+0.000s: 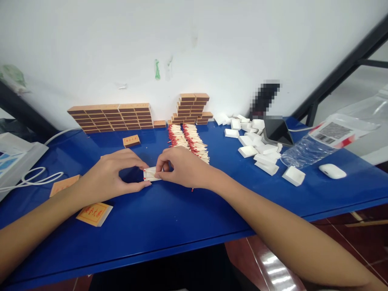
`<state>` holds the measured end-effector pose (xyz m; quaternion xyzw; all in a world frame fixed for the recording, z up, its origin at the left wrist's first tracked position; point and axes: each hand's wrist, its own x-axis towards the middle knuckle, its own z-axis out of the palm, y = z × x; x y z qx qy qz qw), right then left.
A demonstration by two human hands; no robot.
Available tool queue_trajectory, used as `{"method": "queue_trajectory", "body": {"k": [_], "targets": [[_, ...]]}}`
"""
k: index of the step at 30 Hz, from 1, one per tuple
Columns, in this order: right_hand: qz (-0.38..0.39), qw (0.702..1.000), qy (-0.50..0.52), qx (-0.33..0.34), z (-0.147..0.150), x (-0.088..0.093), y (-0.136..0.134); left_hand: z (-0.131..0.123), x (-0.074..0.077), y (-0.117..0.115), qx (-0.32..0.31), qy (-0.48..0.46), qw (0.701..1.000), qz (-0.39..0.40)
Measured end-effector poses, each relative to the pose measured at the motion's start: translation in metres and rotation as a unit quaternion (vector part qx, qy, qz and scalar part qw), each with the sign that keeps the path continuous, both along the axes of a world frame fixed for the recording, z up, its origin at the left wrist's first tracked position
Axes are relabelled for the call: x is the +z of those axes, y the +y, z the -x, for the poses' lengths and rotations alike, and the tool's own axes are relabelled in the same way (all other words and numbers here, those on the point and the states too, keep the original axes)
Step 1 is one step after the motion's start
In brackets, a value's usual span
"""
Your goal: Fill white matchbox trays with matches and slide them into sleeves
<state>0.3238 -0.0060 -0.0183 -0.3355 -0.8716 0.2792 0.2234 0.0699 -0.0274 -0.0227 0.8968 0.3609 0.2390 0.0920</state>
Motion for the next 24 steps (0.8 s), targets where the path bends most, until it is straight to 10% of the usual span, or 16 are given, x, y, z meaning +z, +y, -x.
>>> {"method": "queue_trajectory", "body": {"k": [24], "targets": [[-0.022,0.996,-0.007,0.085,0.0024,0.0059,-0.0069,-0.0003,-0.0021,-0.0003,-0.079,-0.046,0.990,-0.103]]}}
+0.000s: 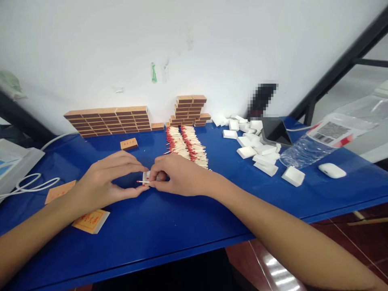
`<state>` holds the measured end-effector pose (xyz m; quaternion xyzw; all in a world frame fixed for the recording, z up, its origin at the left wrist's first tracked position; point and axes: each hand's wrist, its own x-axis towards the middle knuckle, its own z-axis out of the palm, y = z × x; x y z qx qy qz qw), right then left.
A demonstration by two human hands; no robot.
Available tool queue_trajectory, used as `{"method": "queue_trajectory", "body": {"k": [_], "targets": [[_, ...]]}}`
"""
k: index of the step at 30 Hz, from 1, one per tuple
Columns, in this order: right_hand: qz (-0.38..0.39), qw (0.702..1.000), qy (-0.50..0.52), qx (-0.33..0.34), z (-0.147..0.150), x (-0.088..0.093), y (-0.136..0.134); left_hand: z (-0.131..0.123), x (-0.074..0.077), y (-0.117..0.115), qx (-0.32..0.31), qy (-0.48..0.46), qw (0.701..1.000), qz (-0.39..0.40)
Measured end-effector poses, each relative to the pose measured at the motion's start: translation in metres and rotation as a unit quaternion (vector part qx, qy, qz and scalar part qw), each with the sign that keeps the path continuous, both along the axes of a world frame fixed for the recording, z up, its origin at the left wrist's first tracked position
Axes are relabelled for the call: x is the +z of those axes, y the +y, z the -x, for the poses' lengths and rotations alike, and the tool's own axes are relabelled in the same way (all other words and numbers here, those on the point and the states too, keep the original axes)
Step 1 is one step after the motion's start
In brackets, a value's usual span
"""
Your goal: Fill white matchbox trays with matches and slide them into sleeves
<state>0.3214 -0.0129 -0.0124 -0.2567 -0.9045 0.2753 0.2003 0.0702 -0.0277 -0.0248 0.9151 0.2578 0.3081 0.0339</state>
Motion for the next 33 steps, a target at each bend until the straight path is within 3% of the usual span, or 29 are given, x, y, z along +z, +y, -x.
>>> {"method": "queue_trajectory", "body": {"k": [12,21,26,33], "targets": [[0.035,0.999,0.001,-0.005,0.0014,-0.0037,-0.0012,-0.0005,-0.0005,-0.0006,-0.007,-0.003,1.000,0.013],[-0.026,0.998,-0.005,-0.065,-0.0047,-0.0023,0.0078,0.0032,-0.0021,0.0014,0.015,-0.011,1.000,0.017],[-0.039,0.997,-0.024,-0.062,-0.0029,-0.0083,0.0067,0.0028,-0.0028,0.0009,0.021,-0.013,0.999,0.026],[-0.088,0.991,-0.076,-0.071,-0.0020,-0.0021,0.0012,0.0030,-0.0018,0.0020,0.026,-0.013,0.999,0.039]]}}
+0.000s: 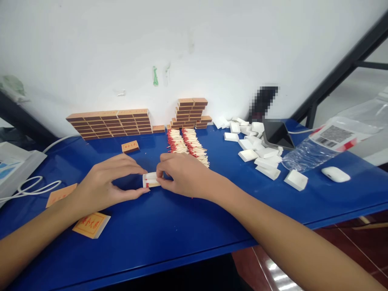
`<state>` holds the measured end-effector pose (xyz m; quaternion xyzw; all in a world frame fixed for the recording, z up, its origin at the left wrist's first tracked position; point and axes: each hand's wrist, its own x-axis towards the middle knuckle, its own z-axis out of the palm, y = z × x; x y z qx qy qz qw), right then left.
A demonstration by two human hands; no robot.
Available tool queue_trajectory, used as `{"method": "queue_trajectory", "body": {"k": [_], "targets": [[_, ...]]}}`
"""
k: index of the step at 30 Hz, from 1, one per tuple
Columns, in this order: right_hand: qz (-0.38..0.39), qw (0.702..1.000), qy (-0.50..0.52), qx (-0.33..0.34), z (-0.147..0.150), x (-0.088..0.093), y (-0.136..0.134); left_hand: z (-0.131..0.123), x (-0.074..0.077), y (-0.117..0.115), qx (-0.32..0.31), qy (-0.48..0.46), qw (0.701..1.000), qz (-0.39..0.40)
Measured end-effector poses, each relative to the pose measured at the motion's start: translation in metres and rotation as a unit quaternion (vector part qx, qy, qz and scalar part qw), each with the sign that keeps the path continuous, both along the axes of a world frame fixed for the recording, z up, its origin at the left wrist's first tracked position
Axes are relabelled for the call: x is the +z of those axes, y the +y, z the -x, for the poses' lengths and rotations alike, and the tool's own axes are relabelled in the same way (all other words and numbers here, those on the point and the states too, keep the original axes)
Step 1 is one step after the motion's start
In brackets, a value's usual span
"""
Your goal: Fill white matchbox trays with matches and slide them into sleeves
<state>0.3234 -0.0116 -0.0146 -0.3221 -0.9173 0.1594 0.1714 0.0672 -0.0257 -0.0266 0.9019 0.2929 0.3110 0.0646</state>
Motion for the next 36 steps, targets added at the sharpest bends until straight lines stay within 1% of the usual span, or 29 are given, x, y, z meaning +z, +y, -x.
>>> {"method": "queue_trajectory", "body": {"k": [3,6,8,10,12,14,17,20,23,27,33,36], "targets": [[-0.005,1.000,-0.007,-0.003,-0.003,0.006,0.000,0.000,0.001,0.000,0.001,0.003,1.000,0.005],[0.011,1.000,-0.008,-0.004,-0.018,0.022,0.003,0.001,0.001,-0.001,0.013,0.008,1.000,0.009],[0.069,0.997,-0.035,-0.006,-0.035,0.035,0.006,0.001,0.001,-0.001,0.020,0.011,1.000,0.012],[0.149,0.984,-0.094,0.008,-0.051,0.047,0.009,0.001,0.001,0.000,0.022,0.011,1.000,0.015],[0.185,0.973,-0.141,-0.001,-0.062,0.052,0.011,0.001,0.001,0.000,0.019,0.013,1.000,0.021],[0.187,0.968,-0.166,-0.020,-0.067,0.051,0.013,0.001,0.001,0.001,0.014,0.015,0.999,0.027],[0.192,0.963,-0.184,-0.041,-0.065,0.044,0.014,0.000,0.001,0.001,0.010,0.015,0.999,0.029],[0.226,0.955,-0.191,-0.030,-0.059,0.039,0.014,-0.001,0.002,0.001,0.007,0.016,1.000,0.025],[0.249,0.949,-0.195,-0.016,-0.051,0.038,0.013,-0.002,0.002,0.000,0.001,0.017,1.000,0.024],[0.222,0.958,-0.179,-0.013,-0.042,0.037,0.010,-0.002,0.002,-0.001,0.001,0.015,0.999,0.030],[0.151,0.976,-0.151,-0.036,-0.039,0.035,0.009,-0.002,0.003,-0.003,0.005,0.014,1.000,0.024],[0.145,0.977,-0.155,-0.031,-0.038,0.036,0.009,-0.002,0.004,-0.003,0.003,0.013,0.999,0.029]]}}
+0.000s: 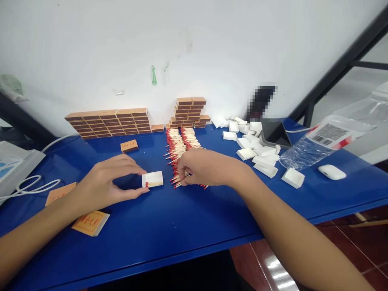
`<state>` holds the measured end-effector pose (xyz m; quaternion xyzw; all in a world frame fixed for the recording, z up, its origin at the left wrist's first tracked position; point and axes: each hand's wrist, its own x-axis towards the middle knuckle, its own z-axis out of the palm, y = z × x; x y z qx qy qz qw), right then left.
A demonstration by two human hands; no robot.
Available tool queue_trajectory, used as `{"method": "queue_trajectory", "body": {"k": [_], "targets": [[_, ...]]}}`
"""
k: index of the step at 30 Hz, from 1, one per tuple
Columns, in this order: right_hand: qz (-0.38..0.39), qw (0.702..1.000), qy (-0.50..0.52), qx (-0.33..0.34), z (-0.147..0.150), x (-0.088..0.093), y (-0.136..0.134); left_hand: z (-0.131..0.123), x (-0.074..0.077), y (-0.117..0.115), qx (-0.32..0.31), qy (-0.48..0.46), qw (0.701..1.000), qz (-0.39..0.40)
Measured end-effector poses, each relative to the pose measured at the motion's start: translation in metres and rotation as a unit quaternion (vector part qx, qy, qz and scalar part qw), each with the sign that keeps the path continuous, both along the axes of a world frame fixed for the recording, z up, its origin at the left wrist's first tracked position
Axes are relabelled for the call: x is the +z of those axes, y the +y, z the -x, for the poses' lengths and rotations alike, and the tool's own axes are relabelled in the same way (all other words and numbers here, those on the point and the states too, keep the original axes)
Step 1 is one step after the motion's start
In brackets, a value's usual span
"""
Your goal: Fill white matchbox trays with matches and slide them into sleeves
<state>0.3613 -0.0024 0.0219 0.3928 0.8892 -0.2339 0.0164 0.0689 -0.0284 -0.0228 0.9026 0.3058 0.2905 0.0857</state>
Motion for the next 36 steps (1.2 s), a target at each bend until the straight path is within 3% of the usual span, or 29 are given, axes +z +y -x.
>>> {"method": "queue_trajectory", "body": {"k": [36], "targets": [[-0.004,1.000,0.007,0.008,-0.0003,-0.0025,-0.0010,0.0007,-0.0011,0.0000,-0.006,0.004,1.000,0.008]]}}
